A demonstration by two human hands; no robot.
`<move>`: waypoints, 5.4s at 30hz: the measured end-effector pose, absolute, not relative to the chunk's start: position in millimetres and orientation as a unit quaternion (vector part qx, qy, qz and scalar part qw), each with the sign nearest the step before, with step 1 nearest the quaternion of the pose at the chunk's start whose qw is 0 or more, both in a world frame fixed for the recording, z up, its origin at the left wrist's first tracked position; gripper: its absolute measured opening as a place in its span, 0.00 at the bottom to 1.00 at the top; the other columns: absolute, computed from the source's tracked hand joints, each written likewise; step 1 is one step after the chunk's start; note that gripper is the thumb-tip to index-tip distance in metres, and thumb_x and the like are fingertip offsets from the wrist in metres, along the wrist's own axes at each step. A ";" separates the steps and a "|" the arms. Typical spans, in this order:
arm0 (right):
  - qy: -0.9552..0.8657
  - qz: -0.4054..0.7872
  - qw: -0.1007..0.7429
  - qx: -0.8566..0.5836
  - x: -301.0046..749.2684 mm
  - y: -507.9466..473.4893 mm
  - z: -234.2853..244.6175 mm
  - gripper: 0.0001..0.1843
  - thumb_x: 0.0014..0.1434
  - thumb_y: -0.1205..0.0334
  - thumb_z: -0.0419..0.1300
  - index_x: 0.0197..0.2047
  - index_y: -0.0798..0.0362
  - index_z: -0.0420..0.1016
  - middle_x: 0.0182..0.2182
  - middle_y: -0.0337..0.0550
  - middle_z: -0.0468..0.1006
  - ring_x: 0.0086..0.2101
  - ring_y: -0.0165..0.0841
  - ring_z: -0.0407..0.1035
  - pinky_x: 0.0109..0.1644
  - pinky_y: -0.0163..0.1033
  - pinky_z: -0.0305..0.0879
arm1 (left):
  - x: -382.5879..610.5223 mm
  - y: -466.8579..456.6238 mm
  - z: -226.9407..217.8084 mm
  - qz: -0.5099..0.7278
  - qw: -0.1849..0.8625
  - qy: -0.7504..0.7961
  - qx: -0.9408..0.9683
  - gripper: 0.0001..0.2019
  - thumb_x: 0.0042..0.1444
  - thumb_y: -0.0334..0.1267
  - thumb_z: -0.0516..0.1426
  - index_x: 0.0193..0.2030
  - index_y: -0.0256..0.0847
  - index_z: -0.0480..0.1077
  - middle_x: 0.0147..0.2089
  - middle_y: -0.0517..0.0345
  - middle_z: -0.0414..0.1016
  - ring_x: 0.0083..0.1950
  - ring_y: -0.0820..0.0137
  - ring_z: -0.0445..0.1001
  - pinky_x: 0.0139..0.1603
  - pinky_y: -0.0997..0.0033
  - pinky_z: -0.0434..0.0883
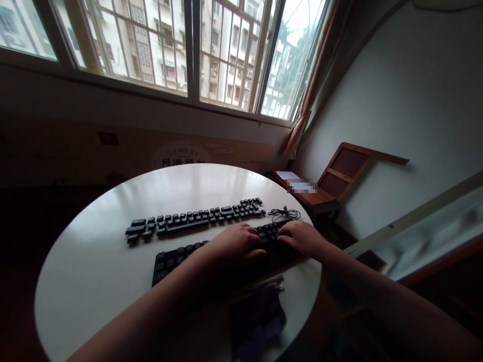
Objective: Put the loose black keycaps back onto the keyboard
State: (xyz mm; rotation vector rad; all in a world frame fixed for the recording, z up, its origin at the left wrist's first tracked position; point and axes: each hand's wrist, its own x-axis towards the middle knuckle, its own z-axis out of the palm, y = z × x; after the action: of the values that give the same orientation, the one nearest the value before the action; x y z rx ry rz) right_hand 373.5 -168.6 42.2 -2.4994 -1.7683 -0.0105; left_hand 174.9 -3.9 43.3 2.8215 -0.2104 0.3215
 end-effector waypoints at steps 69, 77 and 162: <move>-0.700 -0.076 0.080 -0.705 365.9 -192.1 -24.3 0.34 0.71 0.49 0.44 0.74 0.59 0.48 0.70 0.58 0.53 0.69 0.48 0.47 0.69 0.64 0.46 | 173.7 -1.4 34.9 0.154 0.142 -0.103 0.972 0.12 0.59 0.46 0.60 0.43 0.43 0.79 0.45 0.51 0.80 0.48 0.61 0.77 0.54 0.63 0.71; -0.711 -0.008 0.021 -0.703 368.1 -188.1 3.7 0.35 0.71 0.47 0.46 0.73 0.58 0.52 0.69 0.57 0.55 0.68 0.47 0.51 0.69 0.61 0.50 | 174.5 -0.7 32.8 0.151 0.139 -0.097 0.974 0.13 0.59 0.47 0.60 0.43 0.43 0.79 0.47 0.50 0.80 0.48 0.59 0.77 0.53 0.62 0.71; -0.759 0.071 0.082 -0.642 427.1 -153.3 53.5 0.07 0.57 0.62 0.66 0.40 0.49 0.83 0.43 0.43 0.83 0.44 0.39 0.77 0.52 0.41 0.71 | 171.2 1.2 37.6 0.142 0.161 -0.098 0.972 0.12 0.57 0.42 0.62 0.46 0.44 0.79 0.49 0.52 0.80 0.51 0.61 0.76 0.57 0.64 0.70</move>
State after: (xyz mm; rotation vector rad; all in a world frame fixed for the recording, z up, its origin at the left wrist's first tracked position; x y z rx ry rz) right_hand 427.1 -153.3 53.5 -1.9164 -2.2675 0.2120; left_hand 171.2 1.2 37.6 2.7754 -0.2800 0.4066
